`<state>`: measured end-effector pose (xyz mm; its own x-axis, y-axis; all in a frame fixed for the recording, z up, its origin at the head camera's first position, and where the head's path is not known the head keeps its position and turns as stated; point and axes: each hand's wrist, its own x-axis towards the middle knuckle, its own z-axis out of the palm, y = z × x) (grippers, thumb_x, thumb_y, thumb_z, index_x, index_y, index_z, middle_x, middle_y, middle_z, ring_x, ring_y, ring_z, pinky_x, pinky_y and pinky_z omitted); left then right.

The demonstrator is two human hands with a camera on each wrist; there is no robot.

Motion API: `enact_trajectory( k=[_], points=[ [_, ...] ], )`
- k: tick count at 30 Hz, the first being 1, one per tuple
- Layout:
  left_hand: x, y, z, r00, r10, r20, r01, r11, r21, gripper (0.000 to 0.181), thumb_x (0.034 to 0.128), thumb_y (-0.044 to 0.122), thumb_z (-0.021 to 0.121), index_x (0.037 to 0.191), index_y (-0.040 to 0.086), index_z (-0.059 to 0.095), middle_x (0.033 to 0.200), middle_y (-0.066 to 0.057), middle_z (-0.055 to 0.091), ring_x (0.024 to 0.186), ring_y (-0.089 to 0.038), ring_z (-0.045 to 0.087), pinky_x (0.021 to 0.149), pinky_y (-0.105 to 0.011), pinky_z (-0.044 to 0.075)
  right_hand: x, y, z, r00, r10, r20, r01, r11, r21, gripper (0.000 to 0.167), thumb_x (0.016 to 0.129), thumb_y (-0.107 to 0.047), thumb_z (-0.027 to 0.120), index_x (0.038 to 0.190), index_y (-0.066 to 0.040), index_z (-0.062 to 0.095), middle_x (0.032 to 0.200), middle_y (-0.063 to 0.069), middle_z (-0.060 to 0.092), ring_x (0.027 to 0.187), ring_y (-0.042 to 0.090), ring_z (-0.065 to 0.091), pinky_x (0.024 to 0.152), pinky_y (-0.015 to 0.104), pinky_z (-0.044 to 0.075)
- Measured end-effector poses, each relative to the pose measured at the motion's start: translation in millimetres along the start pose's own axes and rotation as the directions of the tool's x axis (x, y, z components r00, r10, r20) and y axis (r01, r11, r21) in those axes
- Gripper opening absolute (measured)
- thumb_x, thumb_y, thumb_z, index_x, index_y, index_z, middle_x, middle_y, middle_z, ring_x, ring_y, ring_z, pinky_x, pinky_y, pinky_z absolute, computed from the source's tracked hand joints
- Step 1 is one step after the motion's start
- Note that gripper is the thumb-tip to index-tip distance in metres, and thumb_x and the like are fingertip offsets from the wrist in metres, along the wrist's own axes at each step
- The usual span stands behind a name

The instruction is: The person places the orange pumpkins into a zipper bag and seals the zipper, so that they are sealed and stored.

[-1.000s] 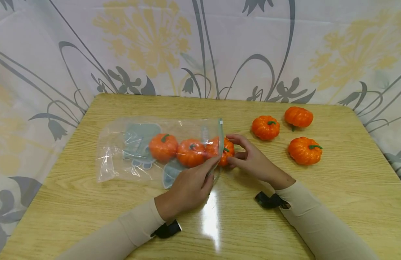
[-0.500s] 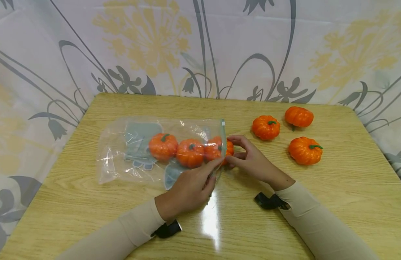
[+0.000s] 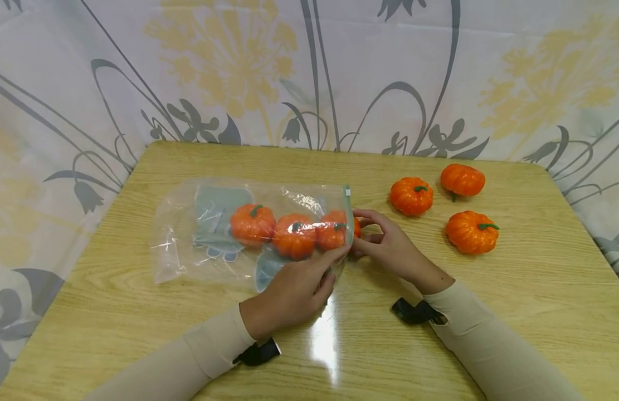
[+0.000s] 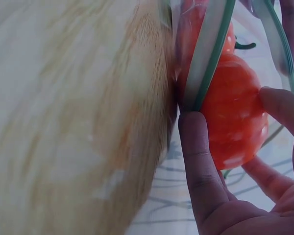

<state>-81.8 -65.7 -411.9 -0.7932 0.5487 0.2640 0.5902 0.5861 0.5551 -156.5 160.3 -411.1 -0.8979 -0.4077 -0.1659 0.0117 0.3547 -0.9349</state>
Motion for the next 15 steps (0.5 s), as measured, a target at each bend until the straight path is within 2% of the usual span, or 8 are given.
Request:
enact_trajectory(
  k=[5, 11, 15],
  points=[
    [-0.3, -0.4, 0.1, 1.0, 0.001, 0.01, -0.001, 1.0, -0.007, 0.051, 0.1005, 0.012, 0.051, 0.151, 0.014, 0.044, 0.061, 0.009, 0.039, 0.048, -0.002, 0.032, 0.046, -0.017, 0.028, -0.6, 0.2, 0.3, 1.0, 0.005, -0.001, -0.005, 1.0, 0.02, 0.061, 0.095, -0.015, 0.069, 0.149, -0.014, 0.041, 0.144, 0.02, 0.043, 0.105, 0.029, 0.07, 0.084, 0.026, 0.056],
    [-0.1, -1.0, -0.1, 1.0, -0.001, 0.013, 0.001, 1.0, 0.0, 0.051, 0.101, 0.013, 0.05, 0.152, 0.016, 0.043, 0.059, 0.009, 0.037, 0.046, -0.002, 0.03, 0.046, -0.017, 0.028, 0.2, 2.3, 1.1, 1.0, -0.023, 0.014, 0.022, 0.998, 0.05, 0.058, 0.093, -0.005, 0.066, 0.145, -0.007, 0.04, 0.149, 0.019, 0.042, 0.095, 0.019, 0.07, 0.081, 0.024, 0.055],
    [0.1, -1.8, -0.1, 1.0, 0.002, 0.008, -0.003, 1.0, 0.014, 0.052, 0.1008, 0.013, 0.05, 0.152, 0.017, 0.042, 0.062, 0.008, 0.039, 0.047, -0.003, 0.031, 0.046, -0.018, 0.029, 1.6, 3.3, 1.9, 0.999, -0.033, 0.021, 0.032, 0.999, 0.043, 0.054, 0.093, -0.003, 0.064, 0.142, -0.003, 0.04, 0.149, 0.02, 0.043, 0.097, 0.021, 0.07, 0.082, 0.023, 0.055]
  ],
)
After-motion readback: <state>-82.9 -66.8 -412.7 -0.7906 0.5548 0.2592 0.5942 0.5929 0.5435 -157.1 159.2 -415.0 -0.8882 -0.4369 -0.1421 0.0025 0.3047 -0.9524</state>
